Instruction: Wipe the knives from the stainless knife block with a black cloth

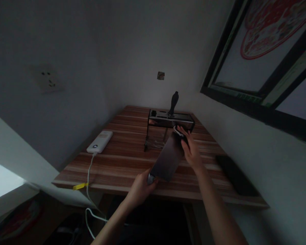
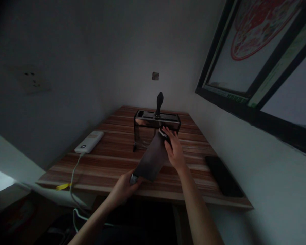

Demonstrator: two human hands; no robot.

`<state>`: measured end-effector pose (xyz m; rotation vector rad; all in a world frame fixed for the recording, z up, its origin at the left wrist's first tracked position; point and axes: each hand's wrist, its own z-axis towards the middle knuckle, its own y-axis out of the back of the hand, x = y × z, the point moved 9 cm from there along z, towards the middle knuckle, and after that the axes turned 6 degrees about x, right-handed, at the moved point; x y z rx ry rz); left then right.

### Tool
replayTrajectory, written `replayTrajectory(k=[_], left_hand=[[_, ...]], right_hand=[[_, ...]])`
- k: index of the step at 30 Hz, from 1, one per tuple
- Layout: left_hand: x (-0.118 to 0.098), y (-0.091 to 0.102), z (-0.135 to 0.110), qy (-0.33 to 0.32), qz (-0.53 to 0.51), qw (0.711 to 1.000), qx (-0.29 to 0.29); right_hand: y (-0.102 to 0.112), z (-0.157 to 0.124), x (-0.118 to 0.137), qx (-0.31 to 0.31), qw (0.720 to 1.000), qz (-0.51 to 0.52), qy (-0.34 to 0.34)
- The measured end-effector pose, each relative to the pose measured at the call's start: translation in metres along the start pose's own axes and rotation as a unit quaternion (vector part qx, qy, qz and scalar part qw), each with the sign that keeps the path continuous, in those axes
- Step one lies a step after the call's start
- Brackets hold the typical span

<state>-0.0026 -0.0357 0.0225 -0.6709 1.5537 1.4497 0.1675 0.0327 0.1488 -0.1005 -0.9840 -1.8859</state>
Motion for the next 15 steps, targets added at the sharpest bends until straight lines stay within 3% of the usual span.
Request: replayTrajectory(k=[3, 6, 8, 10, 15], left_hand=[[0.000, 0.001, 0.000, 0.003, -0.026, 1.000, 0.004], [0.001, 0.002, 0.001, 0.013, -0.040, 0.999, 0.004], [0.001, 0.004, 0.001, 0.012, -0.047, 0.999, 0.001], [0.001, 0.005, 0.000, 0.009, -0.053, 0.999, -0.004], [0.011, 0.000, -0.003, 0.032, -0.123, 0.992, 0.009]], right_hand=[[0.024, -0.020, -0.034, -0.138, 0.981, 0.056, -0.124], [0.043, -0.058, -0.060, -0.294, 0.918, 0.105, -0.245], [0.043, -0.086, -0.067, -0.365, 0.869, 0.157, -0.296], [0.033, -0.110, -0.066, -0.389, 0.831, 0.222, -0.330], [-0.004, -0.170, -0.048, -0.381, 0.771, 0.308, -0.407]])
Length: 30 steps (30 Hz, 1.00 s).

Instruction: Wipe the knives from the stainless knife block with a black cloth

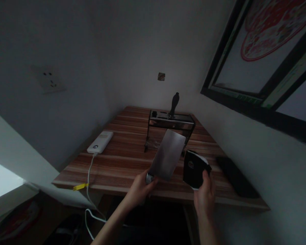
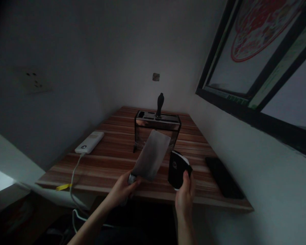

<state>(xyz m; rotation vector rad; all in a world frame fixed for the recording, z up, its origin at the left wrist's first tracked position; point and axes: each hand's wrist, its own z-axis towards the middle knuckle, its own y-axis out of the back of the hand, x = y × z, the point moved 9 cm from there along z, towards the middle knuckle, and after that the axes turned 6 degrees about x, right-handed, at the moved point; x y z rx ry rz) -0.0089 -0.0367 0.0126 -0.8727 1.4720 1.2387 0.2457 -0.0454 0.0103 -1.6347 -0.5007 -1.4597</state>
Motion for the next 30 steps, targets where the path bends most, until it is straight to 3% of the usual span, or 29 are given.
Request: replayTrajectory(k=[4, 10, 15, 20, 26, 30], left_hand=[[0.006, -0.007, -0.003, 0.014, -0.072, 0.997, 0.018], [-0.008, -0.004, -0.006, 0.007, -0.028, 0.999, -0.021], [-0.030, -0.003, -0.009, -0.048, 0.039, 0.997, -0.038], [-0.027, -0.011, -0.015, -0.013, 0.176, 0.983, -0.052], [-0.045, -0.043, -0.022, -0.084, 0.296, 0.952, 0.001], [-0.046, -0.051, -0.022, -0.063, 0.329, 0.942, 0.016]], right_hand=[[0.013, -0.032, -0.028, -0.014, 0.997, 0.014, -0.078], [-0.005, -0.053, -0.040, 0.042, 0.996, 0.008, -0.073], [-0.010, -0.063, -0.046, 0.047, 0.996, -0.005, -0.076], [-0.018, -0.067, -0.048, 0.054, 0.994, -0.020, -0.096], [-0.055, -0.071, -0.051, 0.116, 0.975, 0.120, -0.145], [-0.058, -0.066, -0.045, 0.110, 0.974, 0.146, -0.133]])
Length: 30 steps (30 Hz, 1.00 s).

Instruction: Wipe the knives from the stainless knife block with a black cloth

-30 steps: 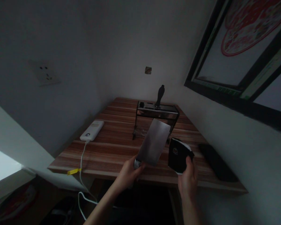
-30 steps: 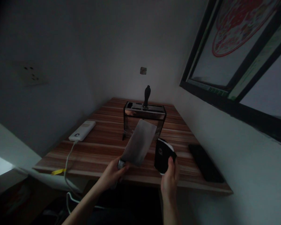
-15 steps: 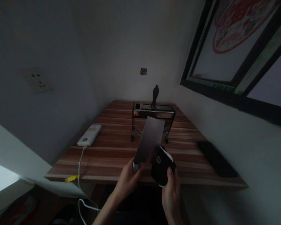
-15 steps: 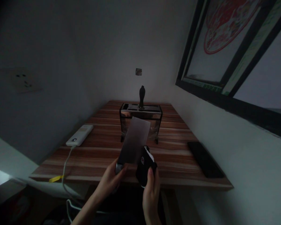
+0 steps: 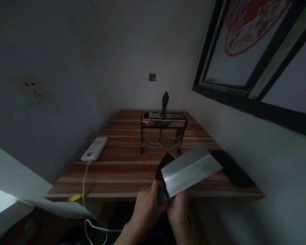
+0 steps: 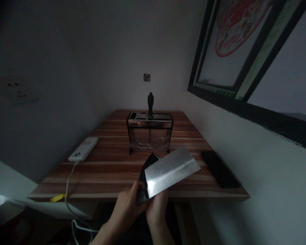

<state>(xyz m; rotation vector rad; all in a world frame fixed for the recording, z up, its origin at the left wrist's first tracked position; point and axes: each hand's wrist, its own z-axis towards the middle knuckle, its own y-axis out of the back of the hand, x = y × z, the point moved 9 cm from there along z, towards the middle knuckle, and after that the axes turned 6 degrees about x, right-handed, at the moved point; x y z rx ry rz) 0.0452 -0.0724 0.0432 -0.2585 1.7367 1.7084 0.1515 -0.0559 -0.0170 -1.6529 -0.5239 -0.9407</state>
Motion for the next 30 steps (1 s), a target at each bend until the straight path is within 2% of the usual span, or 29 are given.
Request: replayTrajectory(k=[5, 9, 15, 20, 25, 30], left_hand=[[-0.005, -0.001, -0.004, -0.015, -0.035, 0.999, 0.025], [-0.006, 0.001, -0.010, -0.037, -0.035, 0.998, 0.027], [0.011, 0.003, -0.012, -0.013, 0.026, 1.000, -0.002], [0.032, 0.014, -0.011, 0.038, 0.107, 0.992, -0.059], [0.040, 0.023, -0.010, 0.030, 0.139, 0.985, -0.097], [0.039, 0.024, -0.010, 0.030, 0.152, 0.983, -0.096]], right_hand=[[0.004, 0.006, 0.012, -0.005, 0.999, -0.031, 0.015], [-0.004, 0.010, 0.011, 0.024, 0.999, -0.036, 0.011], [-0.024, 0.018, 0.003, 0.053, 0.998, -0.028, -0.009], [-0.034, 0.025, -0.004, 0.045, 0.998, 0.030, -0.042], [-0.024, 0.027, -0.004, 0.006, 0.996, 0.061, -0.058], [-0.016, 0.021, 0.002, -0.008, 0.997, 0.063, -0.050]])
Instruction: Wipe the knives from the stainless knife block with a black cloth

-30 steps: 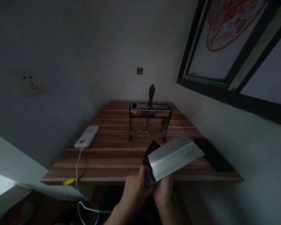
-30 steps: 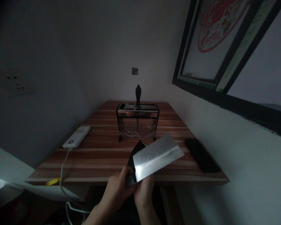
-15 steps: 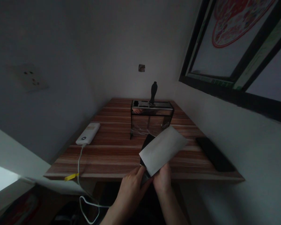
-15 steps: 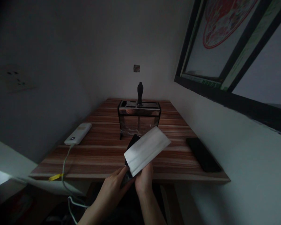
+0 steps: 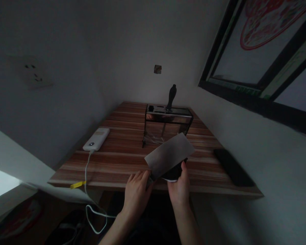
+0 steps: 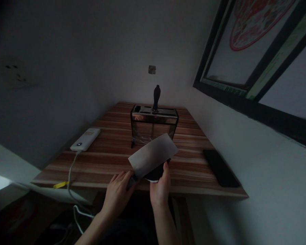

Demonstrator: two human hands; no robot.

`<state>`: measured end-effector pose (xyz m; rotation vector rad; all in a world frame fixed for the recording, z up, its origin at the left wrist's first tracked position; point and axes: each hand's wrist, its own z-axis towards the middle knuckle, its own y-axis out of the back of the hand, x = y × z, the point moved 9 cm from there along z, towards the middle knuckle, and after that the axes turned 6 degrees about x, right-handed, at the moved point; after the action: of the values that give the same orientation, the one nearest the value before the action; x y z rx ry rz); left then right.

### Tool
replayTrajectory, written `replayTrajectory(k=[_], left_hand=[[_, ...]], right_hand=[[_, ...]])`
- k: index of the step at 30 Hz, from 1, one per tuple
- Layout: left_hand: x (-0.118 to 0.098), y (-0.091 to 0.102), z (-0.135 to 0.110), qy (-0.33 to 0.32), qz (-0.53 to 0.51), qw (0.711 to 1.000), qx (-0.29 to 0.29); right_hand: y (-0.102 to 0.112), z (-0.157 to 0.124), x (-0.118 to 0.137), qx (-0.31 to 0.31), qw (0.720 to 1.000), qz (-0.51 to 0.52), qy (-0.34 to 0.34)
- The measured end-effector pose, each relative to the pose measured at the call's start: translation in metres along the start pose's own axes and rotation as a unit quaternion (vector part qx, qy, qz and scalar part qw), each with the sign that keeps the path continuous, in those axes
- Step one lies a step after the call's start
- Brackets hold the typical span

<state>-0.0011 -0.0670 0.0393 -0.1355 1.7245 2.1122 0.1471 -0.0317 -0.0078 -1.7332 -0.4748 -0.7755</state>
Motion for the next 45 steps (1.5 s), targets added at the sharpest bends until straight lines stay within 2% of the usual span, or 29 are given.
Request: replayTrajectory(k=[9, 14, 19, 32, 37, 41, 45], left_hand=[[-0.002, -0.008, 0.003, 0.016, 0.016, 0.997, 0.071], [0.001, -0.013, 0.004, 0.012, 0.004, 0.998, 0.054], [0.005, -0.010, 0.004, 0.013, 0.003, 1.000, 0.027], [0.004, -0.007, 0.006, -0.001, 0.010, 1.000, 0.026], [0.005, -0.007, 0.006, 0.003, -0.002, 1.000, 0.005], [0.007, -0.008, 0.004, -0.002, -0.007, 1.000, -0.005], [0.009, -0.006, 0.002, -0.004, -0.011, 1.000, -0.014]], right_hand=[[0.005, 0.001, 0.001, -0.044, 0.999, -0.014, 0.005], [0.000, 0.002, 0.001, -0.042, 0.999, -0.030, -0.002], [-0.003, 0.006, 0.000, -0.030, 0.999, -0.041, 0.007], [-0.013, 0.026, 0.011, 0.002, 0.998, -0.062, 0.012], [-0.020, 0.031, 0.016, 0.017, 0.996, -0.081, 0.024], [-0.021, 0.030, 0.016, 0.015, 0.996, -0.085, 0.010], [-0.017, 0.021, 0.021, 0.045, 0.995, -0.087, 0.016]])
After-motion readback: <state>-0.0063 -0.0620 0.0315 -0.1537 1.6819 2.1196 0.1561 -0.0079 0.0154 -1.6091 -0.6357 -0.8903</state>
